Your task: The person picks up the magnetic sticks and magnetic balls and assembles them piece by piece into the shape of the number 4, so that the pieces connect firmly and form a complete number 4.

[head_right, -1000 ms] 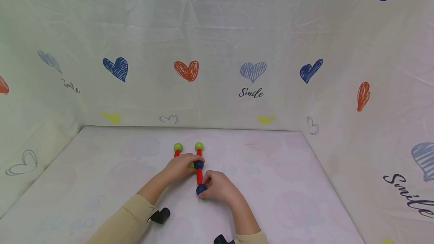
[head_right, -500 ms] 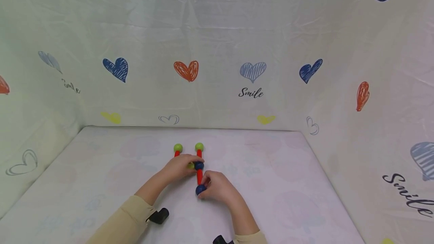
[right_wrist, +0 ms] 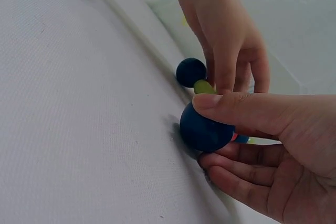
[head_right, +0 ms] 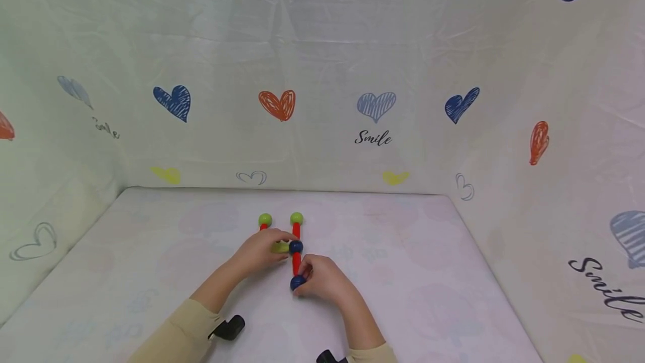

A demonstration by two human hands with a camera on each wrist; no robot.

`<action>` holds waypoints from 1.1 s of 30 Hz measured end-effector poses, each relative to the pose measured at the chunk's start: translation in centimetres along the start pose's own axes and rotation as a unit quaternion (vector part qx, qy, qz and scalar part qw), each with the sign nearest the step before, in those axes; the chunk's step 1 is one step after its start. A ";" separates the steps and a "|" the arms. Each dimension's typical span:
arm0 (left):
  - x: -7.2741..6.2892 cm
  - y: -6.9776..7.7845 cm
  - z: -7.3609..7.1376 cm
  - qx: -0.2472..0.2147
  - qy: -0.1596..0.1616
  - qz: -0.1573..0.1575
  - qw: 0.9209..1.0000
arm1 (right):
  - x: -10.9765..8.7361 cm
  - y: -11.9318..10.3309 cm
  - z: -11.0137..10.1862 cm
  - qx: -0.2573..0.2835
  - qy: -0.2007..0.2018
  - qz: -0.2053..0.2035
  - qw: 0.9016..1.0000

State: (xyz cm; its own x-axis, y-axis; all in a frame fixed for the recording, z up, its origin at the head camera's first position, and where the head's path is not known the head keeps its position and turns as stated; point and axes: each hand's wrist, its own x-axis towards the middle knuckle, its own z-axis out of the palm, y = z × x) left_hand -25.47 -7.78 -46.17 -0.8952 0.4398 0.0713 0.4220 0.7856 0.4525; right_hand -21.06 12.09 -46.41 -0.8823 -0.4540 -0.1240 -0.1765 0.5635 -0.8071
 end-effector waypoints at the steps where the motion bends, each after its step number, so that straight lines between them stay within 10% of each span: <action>1: -0.1 -0.1 0.0 -0.001 0.011 -0.005 1.000 | 0.0 0.0 0.0 0.001 0.000 0.000 1.000; 10: -1.8 -0.4 0.2 -0.045 0.109 -0.046 0.992 | 0.1 0.1 -0.1 -0.002 -0.005 -0.001 1.000; 16: -2.7 -0.3 0.6 -0.128 0.152 -0.120 0.973 | 0.0 0.1 -0.3 0.003 -0.007 -0.004 1.000; 33: -3.7 -1.6 1.8 -0.237 0.190 -0.228 0.925 | 0.6 0.5 0.6 0.047 0.040 0.037 0.997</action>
State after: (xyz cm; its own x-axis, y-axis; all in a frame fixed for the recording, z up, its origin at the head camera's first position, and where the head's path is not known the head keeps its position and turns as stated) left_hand -22.62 -9.86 -48.76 -0.9882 -0.1463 0.0445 -0.0409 0.5335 0.8448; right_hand -21.38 11.71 -47.24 -0.9241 -0.3552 -0.1413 -0.0714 0.5236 -0.8490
